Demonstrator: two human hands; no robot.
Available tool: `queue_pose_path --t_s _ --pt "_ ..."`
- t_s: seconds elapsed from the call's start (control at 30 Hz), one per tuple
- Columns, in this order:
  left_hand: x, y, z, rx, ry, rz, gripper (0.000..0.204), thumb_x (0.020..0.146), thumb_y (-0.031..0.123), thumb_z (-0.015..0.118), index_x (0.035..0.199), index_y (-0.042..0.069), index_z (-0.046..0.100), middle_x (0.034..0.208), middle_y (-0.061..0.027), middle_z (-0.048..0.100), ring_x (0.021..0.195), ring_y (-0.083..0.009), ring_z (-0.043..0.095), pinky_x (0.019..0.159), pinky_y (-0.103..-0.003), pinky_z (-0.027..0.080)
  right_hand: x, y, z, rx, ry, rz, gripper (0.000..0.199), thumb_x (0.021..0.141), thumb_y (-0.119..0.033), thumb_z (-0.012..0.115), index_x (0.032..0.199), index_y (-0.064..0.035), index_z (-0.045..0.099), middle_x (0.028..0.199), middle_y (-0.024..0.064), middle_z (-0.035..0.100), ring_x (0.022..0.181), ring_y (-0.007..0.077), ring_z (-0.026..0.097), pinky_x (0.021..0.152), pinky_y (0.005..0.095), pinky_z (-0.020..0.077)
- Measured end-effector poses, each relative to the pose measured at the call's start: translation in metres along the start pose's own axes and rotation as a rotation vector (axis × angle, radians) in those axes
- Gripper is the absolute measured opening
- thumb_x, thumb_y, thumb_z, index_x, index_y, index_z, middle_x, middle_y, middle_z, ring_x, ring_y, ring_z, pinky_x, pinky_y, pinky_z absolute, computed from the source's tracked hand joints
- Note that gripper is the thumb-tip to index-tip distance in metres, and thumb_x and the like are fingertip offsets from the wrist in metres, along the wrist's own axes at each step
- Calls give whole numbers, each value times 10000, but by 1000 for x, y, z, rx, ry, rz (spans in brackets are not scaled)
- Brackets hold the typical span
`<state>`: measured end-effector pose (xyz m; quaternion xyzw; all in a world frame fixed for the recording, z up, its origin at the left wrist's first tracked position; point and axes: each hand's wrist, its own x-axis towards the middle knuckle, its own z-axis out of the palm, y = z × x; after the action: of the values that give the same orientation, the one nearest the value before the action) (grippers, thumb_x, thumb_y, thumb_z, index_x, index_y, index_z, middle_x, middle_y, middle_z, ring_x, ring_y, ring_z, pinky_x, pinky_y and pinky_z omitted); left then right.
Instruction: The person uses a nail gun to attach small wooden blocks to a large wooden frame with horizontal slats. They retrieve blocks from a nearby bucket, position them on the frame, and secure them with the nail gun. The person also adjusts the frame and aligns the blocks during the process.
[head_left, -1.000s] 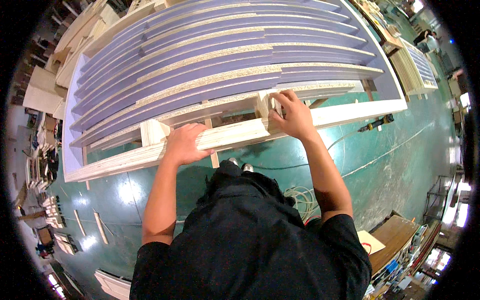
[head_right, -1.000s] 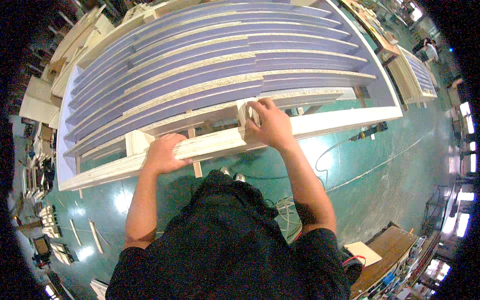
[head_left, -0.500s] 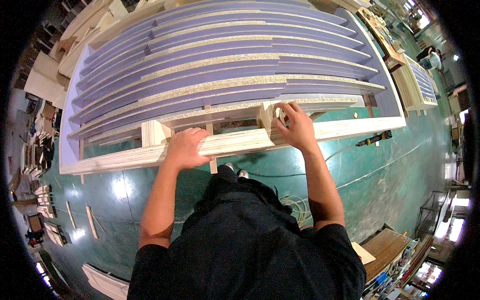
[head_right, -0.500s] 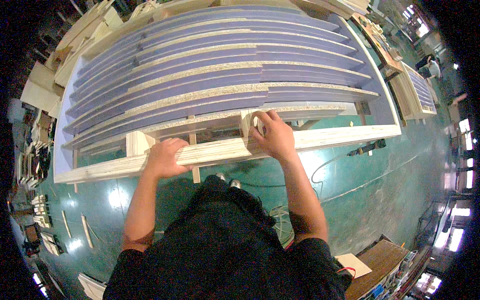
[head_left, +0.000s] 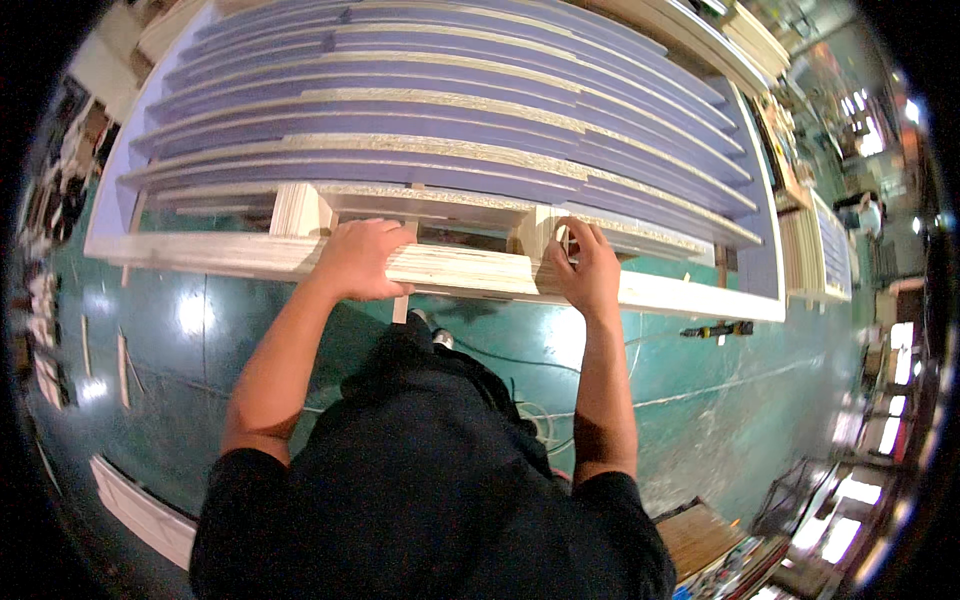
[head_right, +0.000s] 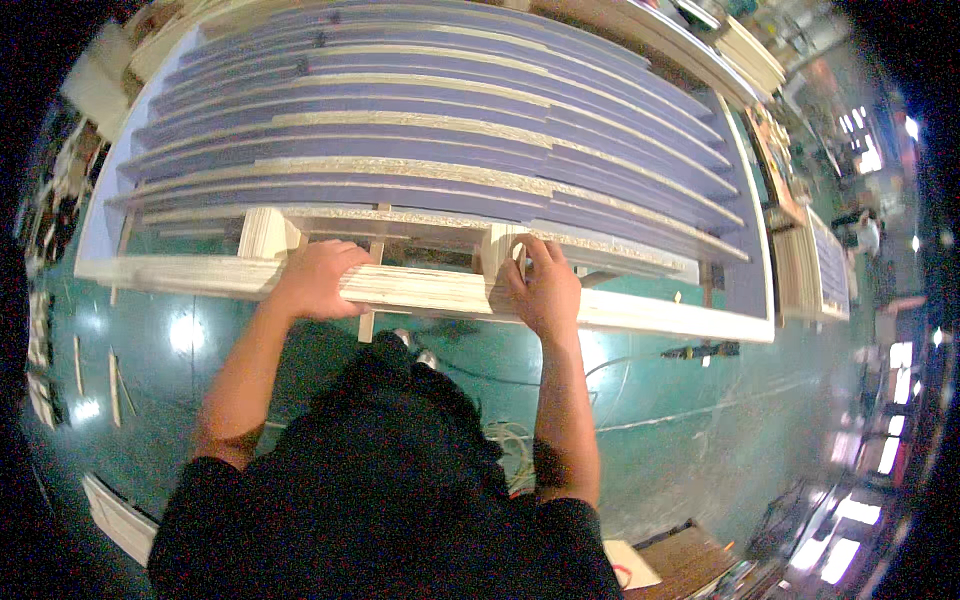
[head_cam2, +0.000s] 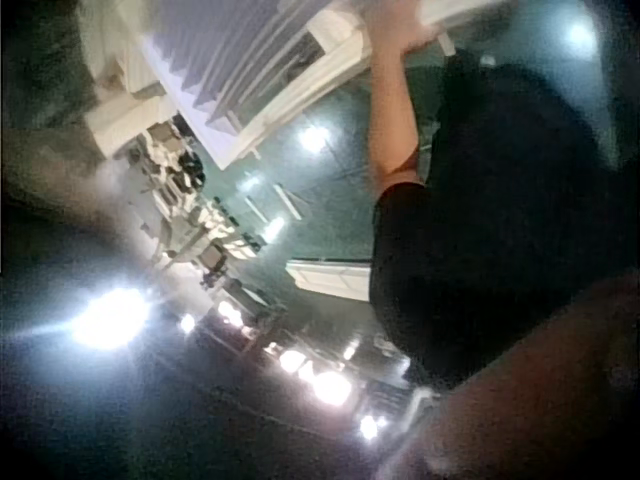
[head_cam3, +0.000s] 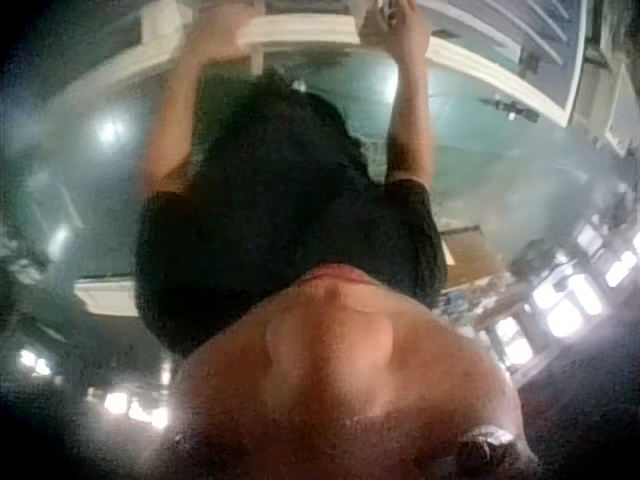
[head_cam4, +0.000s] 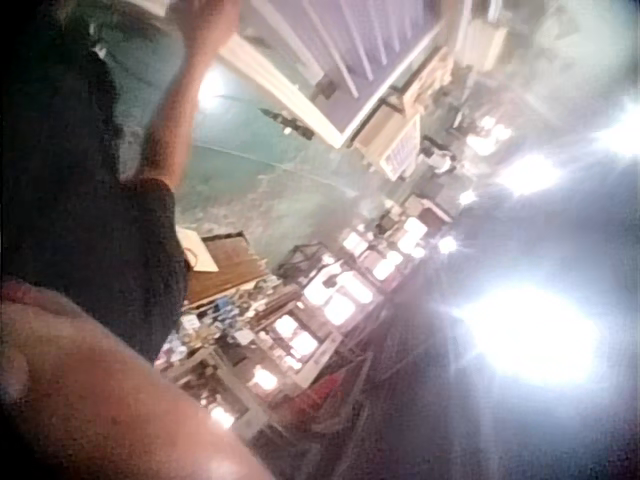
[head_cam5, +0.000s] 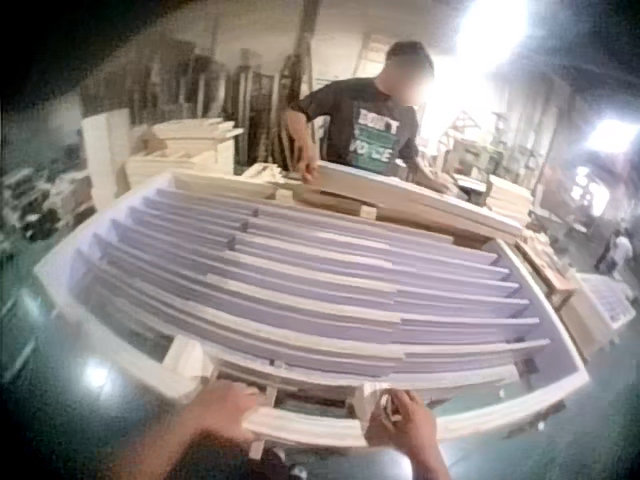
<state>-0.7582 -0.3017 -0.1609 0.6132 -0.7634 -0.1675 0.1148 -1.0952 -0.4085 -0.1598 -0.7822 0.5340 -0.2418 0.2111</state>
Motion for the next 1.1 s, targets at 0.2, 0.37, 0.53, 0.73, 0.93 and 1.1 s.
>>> queue_pose_path --t_s 0.2,0.37,0.53,0.73,0.93,1.1 --pt "-2 0 0 -31 34 31 560 637 420 875 1081 142 678 1012 -72 682 1014 -322 664 851 -487 530 -1 2 4 -53 -1 -38 343 919 -281 726 1229 -150 662 1065 113 675 893 296 710 757 427 555" --pt "-4 -4 1 -41 14 14 574 630 418 882 1091 145 678 1011 -68 671 1031 -322 659 861 -493 521 -1 8 9 -84 38 -103 342 931 -211 719 1246 -91 665 1054 126 683 881 254 690 783 387 558" --pt "-6 -3 7 -57 44 20 584 621 422 888 1090 146 678 1014 -68 673 1032 -323 660 840 -491 521 0 16 8 -81 -4 -81 402 918 -254 740 1261 -65 649 1172 158 695 965 318 717 797 388 578" --pt "-3 0 0 -37 -51 -20 615 666 443 873 1172 159 672 1098 -55 696 1106 -306 653 902 -481 524 2 26 11 -148 16 -113 385 905 -255 739 1248 -100 657 1014 133 685 829 306 696 775 403 564" --pt "-1 1 -3 -18 6 -29 586 666 451 871 1149 172 690 1093 -67 700 1066 -306 667 904 -474 540 0 5 4 -44 54 -80 347 916 -278 720 1242 -180 653 1062 101 689 855 289 712 763 410 566" --pt "5 9 -9 2 -65 -53 586 652 430 886 1147 173 706 1098 -62 710 1042 -304 683 882 -452 556 0 8 -1 -42 32 -36 363 917 -312 706 1247 -172 650 1097 113 697 908 357 705 778 443 567"
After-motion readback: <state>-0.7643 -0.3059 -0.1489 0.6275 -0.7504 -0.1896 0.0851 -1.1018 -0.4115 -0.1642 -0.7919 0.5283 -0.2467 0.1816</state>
